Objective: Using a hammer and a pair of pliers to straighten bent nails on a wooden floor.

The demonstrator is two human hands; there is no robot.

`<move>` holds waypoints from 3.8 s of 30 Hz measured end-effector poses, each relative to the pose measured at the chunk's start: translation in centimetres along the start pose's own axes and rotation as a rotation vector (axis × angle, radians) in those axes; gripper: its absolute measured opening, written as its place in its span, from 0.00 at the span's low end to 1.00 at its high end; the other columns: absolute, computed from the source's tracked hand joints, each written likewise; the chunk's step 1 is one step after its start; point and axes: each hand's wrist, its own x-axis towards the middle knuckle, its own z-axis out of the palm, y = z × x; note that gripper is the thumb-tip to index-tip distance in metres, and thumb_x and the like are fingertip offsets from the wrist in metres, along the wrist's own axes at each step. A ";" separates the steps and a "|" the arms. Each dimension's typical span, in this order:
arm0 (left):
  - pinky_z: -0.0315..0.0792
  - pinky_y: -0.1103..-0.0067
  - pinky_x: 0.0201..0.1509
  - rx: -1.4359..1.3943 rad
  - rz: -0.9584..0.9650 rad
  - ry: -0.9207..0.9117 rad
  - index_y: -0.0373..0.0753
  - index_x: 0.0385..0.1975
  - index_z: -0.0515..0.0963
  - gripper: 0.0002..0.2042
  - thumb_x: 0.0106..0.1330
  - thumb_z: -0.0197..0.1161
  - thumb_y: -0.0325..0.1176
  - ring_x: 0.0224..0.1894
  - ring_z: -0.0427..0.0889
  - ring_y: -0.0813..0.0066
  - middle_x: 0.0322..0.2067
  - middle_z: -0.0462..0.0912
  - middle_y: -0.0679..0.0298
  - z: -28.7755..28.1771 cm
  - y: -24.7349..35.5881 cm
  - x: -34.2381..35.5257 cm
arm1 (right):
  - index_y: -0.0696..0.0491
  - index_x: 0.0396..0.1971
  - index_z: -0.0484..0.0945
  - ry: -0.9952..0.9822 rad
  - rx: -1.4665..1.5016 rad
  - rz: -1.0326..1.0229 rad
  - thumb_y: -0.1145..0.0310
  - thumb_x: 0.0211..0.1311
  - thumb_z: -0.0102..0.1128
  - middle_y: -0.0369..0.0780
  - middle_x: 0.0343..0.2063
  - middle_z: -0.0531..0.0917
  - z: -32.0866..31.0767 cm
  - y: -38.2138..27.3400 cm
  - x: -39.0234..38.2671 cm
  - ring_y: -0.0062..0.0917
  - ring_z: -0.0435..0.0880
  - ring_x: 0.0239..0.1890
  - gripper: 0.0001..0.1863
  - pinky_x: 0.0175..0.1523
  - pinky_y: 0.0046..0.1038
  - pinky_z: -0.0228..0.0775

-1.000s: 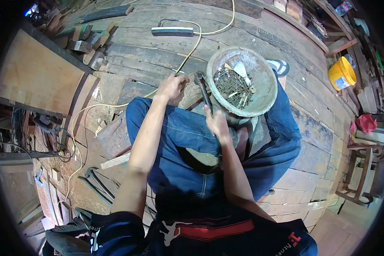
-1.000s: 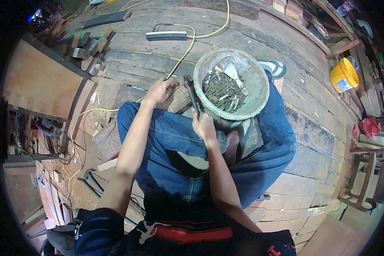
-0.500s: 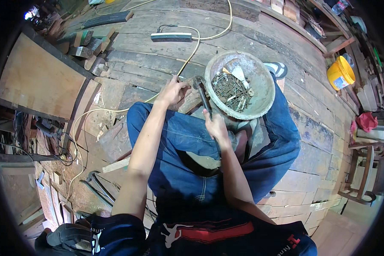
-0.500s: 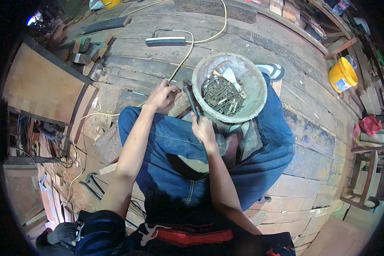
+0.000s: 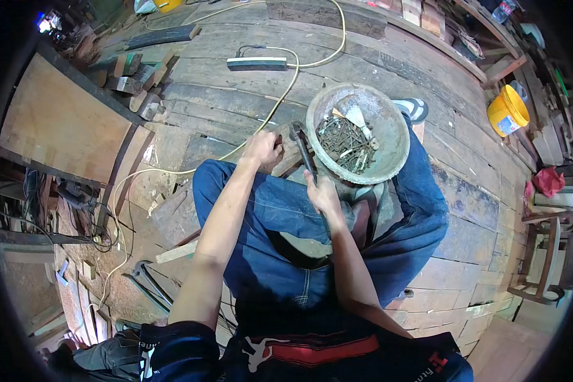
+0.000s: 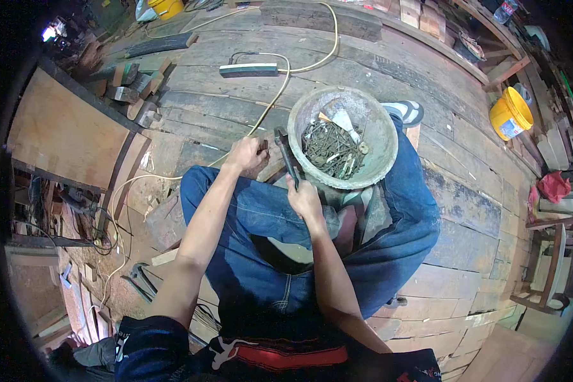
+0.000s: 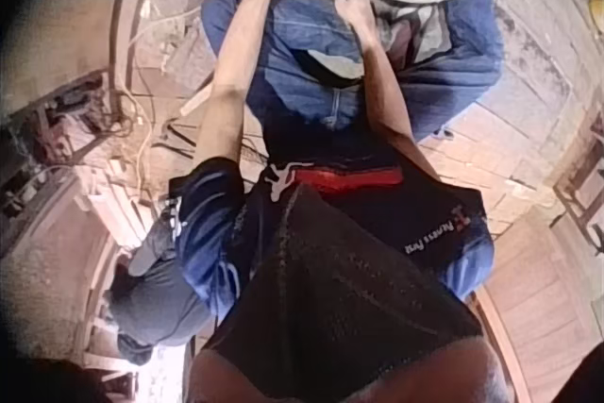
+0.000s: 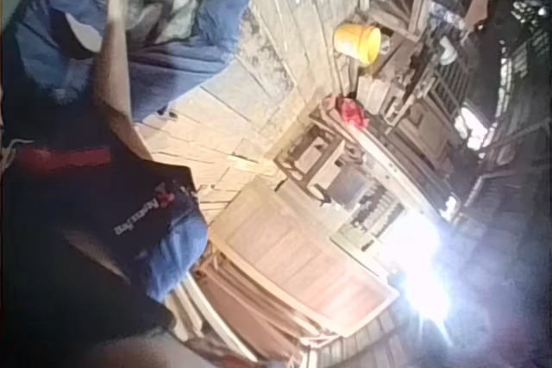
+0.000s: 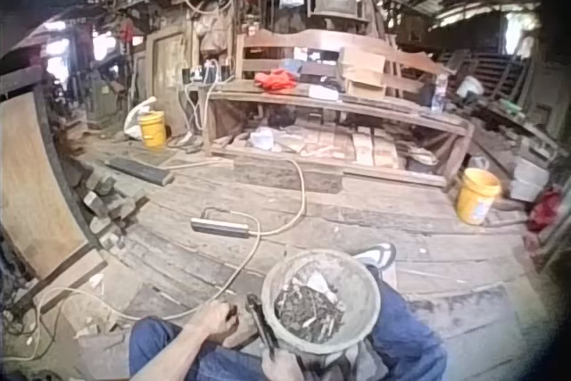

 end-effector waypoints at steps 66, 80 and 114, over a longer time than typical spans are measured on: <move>0.77 0.67 0.40 -0.179 0.112 -0.090 0.38 0.29 0.81 0.07 0.49 0.67 0.28 0.36 0.84 0.57 0.30 0.84 0.55 -1.3 -4.7 -0.7 | 0.61 0.12 0.69 -0.067 0.013 0.057 0.45 0.70 0.44 0.42 0.04 0.70 -0.1 0.5 0.5 0.30 0.74 0.07 0.35 0.13 0.34 0.65; 0.77 0.70 0.38 -0.183 0.054 -0.094 0.37 0.26 0.82 0.07 0.46 0.69 0.25 0.32 0.84 0.59 0.27 0.83 0.55 -0.4 -5.1 0.2 | 0.60 0.12 0.68 -0.076 0.034 0.021 0.46 0.70 0.44 0.41 0.04 0.69 -0.2 0.5 0.4 0.30 0.73 0.06 0.34 0.13 0.34 0.64; 0.77 0.69 0.38 -0.209 -0.003 -0.031 0.36 0.29 0.81 0.06 0.50 0.65 0.26 0.33 0.85 0.58 0.28 0.85 0.54 -0.2 -5.1 0.3 | 0.65 0.11 0.71 -0.080 0.056 0.083 0.46 0.69 0.45 0.46 0.06 0.73 -0.4 0.1 0.4 0.35 0.76 0.08 0.37 0.16 0.37 0.68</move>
